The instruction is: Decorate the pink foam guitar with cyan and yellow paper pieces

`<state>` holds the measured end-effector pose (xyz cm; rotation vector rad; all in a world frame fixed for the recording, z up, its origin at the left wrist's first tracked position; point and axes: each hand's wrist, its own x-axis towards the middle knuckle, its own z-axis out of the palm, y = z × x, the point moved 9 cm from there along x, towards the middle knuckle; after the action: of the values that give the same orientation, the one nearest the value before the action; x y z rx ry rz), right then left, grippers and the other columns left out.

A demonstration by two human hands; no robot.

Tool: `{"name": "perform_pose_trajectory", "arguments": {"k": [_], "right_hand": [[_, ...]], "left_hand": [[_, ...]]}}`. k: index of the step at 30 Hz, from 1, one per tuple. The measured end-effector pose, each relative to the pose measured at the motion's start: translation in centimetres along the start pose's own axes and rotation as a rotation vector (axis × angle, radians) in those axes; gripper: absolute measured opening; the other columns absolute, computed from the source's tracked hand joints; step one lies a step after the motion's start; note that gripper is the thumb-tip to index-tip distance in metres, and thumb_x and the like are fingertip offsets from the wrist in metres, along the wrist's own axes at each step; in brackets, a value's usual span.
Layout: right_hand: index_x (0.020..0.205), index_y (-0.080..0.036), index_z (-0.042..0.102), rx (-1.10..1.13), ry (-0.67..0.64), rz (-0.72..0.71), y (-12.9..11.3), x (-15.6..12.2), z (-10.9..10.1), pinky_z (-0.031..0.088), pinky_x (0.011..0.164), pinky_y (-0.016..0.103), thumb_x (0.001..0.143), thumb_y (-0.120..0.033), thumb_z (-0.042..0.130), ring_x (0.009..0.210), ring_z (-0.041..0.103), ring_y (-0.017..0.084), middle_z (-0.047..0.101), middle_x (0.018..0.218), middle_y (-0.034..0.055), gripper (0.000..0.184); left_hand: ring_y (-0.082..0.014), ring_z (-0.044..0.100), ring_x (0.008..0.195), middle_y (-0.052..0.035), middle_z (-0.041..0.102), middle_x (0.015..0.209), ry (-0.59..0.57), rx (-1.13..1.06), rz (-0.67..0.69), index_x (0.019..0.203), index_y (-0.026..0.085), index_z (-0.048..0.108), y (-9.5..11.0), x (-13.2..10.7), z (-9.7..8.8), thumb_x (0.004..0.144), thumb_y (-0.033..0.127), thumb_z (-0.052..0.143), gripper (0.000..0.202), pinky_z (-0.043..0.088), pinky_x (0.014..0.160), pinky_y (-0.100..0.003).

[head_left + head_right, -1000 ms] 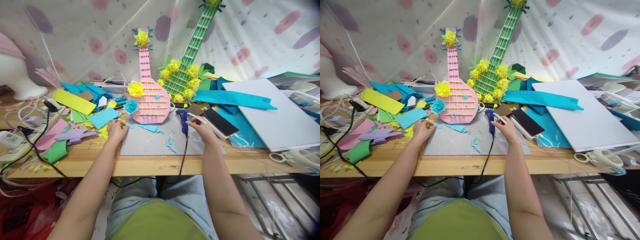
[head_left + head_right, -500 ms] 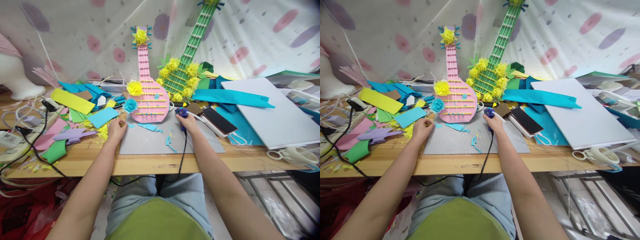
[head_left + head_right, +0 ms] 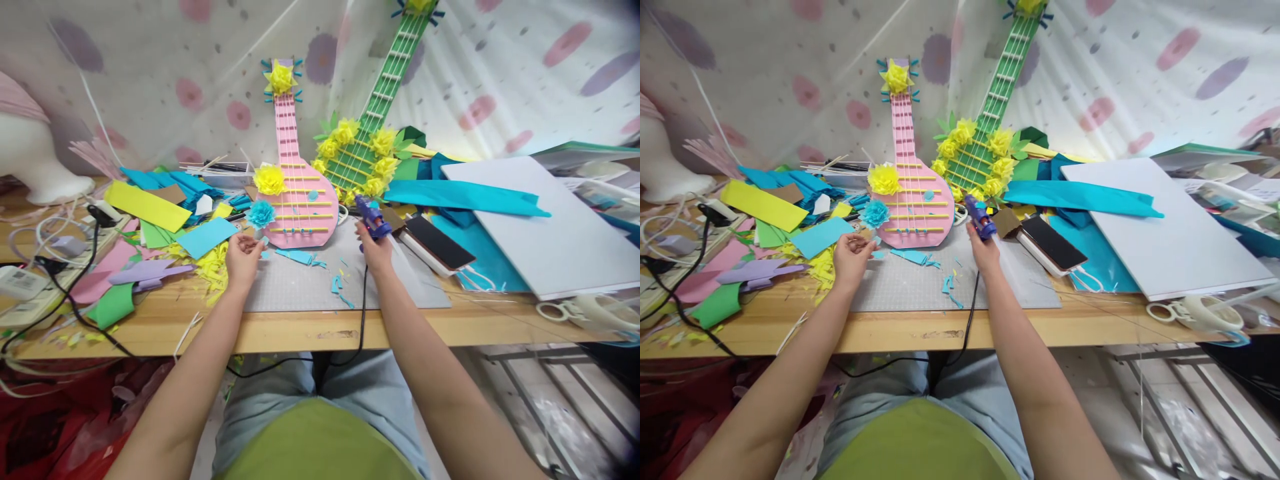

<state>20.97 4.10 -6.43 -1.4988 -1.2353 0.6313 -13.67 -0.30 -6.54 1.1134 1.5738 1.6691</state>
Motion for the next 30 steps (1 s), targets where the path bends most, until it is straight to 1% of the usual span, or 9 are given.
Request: {"name": "perform_pose_trajectory", "arguments": {"k": [2,4,6,7,10,15,21,30], "right_hand": [[0.09,-0.017,0.064,0.002,-0.213,0.01,-0.8,-1.6,2.4,0.045,0.061,0.029,0.069,-0.064,0.054,0.067,0.057,0.017,0.063,0.073,0.0043,0.052],[0.079,-0.018,0.064,-0.03,-0.388,-0.004,-1.8,-3.6,4.6,0.043,0.058,0.028,0.066,-0.061,0.059,0.061,0.054,0.016,0.06,0.064,0.002,0.046],[0.076,-0.019,0.065,-0.051,-0.489,-0.062,-2.9,-5.2,6.1,0.043,0.06,0.028,0.065,-0.056,0.062,0.065,0.055,0.017,0.061,0.066,0.0011,0.039],[0.076,-0.019,0.065,-0.058,-0.51,-0.096,-3.4,-5.7,6.5,0.043,0.062,0.028,0.065,-0.054,0.063,0.068,0.056,0.018,0.061,0.069,0.001,0.037],[0.077,-0.019,0.066,-0.09,-0.524,-0.165,-4.1,-6.3,7.3,0.044,0.065,0.028,0.066,-0.051,0.063,0.075,0.058,0.02,0.064,0.075,0.0011,0.034],[0.079,-0.019,0.067,-0.152,-0.538,-0.17,-4.0,-6.3,7.8,0.044,0.067,0.029,0.069,-0.052,0.061,0.077,0.059,0.022,0.066,0.077,0.0021,0.035],[0.084,-0.019,0.068,-0.135,-0.536,-0.197,-4.4,-6.5,7.8,0.044,0.068,0.027,0.069,-0.053,0.061,0.08,0.06,0.021,0.067,0.083,0.0021,0.038],[0.084,-0.019,0.069,-0.139,-0.528,-0.23,-4.0,-6.2,8.0,0.045,0.065,0.027,0.069,-0.054,0.06,0.076,0.06,0.021,0.067,0.077,0.0005,0.04]], "left_hand": [[-0.0151,0.066,0.064,0.0022,0.061,0.07,-0.032,-0.05,-0.037,0.083,0.021,0.042,-0.2,-0.6,0.9,0.062,0.025,0.067,0.034,0.049,0.05,-0.022],[-0.0162,0.067,0.064,0.0022,0.061,0.07,-0.056,-0.075,-0.061,0.082,0.021,0.042,-0.5,-1.0,1.5,0.06,0.024,0.069,0.035,0.05,0.049,-0.022],[-0.0173,0.068,0.064,0.0021,0.061,0.069,-0.071,-0.095,-0.083,0.083,0.021,0.042,-0.9,-1.2,1.8,0.058,0.024,0.07,0.037,0.051,0.047,-0.023],[-0.0178,0.068,0.065,0.002,0.061,0.069,-0.076,-0.105,-0.091,0.083,0.021,0.042,-1.1,-1.2,1.9,0.058,0.024,0.071,0.039,0.051,0.047,-0.023],[-0.0187,0.068,0.065,0.002,0.061,0.069,-0.092,-0.13,-0.11,0.084,0.021,0.041,-1.4,-1.2,2.1,0.057,0.025,0.072,0.041,0.051,0.046,-0.023],[-0.0196,0.069,0.066,0.0022,0.063,0.067,-0.111,-0.147,-0.149,0.085,0.021,0.04,-1.7,-1.4,2.5,0.055,0.024,0.073,0.044,0.051,0.047,-0.023],[-0.0186,0.068,0.064,0.0016,0.064,0.065,-0.124,-0.175,-0.154,0.085,0.02,0.04,-1.7,-1.4,2.7,0.056,0.022,0.073,0.044,0.053,0.05,-0.025],[-0.0191,0.068,0.064,0.0024,0.063,0.063,-0.127,-0.19,-0.151,0.084,0.019,0.041,-1.5,-1.5,2.8,0.053,0.024,0.075,0.046,0.053,0.052,-0.026]]}}
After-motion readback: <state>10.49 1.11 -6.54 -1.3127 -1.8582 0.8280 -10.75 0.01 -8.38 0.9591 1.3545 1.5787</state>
